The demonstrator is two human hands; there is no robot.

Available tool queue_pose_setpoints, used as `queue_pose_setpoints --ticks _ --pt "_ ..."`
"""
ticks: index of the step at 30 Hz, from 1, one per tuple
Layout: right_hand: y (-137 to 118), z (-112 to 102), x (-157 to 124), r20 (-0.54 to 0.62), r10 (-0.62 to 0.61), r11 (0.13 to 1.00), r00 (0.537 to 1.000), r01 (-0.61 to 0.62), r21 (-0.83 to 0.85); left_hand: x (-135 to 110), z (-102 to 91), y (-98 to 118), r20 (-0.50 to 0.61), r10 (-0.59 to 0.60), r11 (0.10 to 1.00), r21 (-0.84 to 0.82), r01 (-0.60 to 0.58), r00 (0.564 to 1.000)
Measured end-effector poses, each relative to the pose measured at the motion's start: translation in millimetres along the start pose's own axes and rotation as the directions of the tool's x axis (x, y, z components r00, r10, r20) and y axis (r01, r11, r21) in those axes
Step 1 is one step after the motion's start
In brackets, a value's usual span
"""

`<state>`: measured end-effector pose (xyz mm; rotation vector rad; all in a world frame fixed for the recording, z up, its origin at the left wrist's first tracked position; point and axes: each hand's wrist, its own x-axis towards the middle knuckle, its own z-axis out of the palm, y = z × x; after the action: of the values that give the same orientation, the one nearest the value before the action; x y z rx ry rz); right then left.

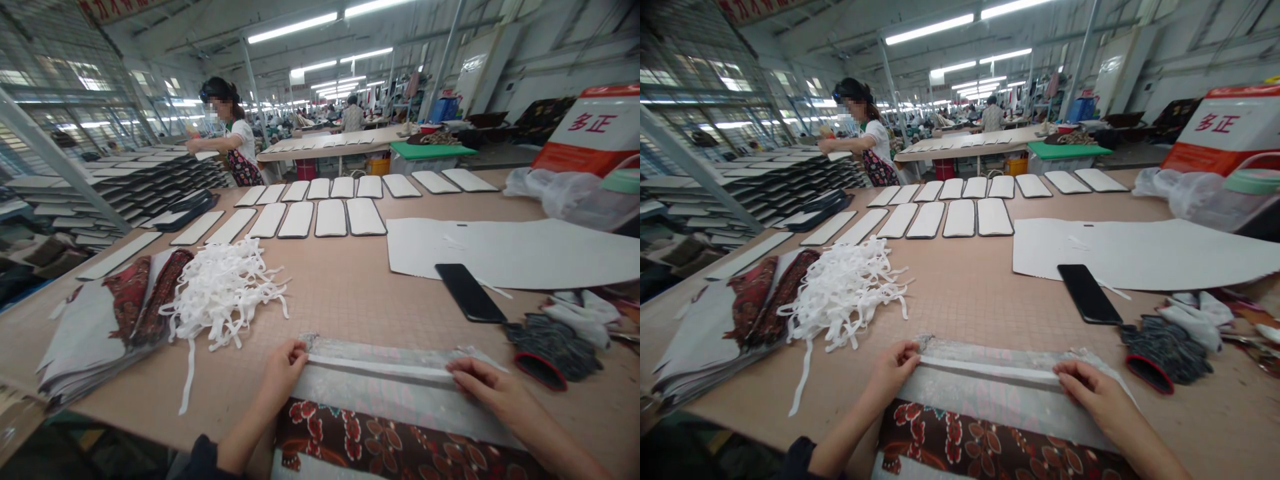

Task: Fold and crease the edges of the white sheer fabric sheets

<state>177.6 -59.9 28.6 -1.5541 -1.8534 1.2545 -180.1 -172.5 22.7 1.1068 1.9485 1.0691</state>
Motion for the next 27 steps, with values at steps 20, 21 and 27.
queue_pose_setpoints --ticks 20,21,27 --pt "15.8 17.5 6.2 -0.123 -0.245 0.911 0.962 0.185 -0.369 1.7 5.3 5.9 0.004 0.06 0.913 0.404 -0.057 0.998" --pt "15.7 18.1 5.9 -0.129 -0.26 0.906 0.957 0.196 -0.375 0.8 5.7 6.6 0.008 0.072 0.898 0.435 -0.068 0.997" --pt "13.5 20.1 3.2 -0.134 -0.295 0.889 0.946 0.221 -0.402 -9.2 10.4 17.4 0.101 0.32 0.595 0.752 -0.283 0.942"
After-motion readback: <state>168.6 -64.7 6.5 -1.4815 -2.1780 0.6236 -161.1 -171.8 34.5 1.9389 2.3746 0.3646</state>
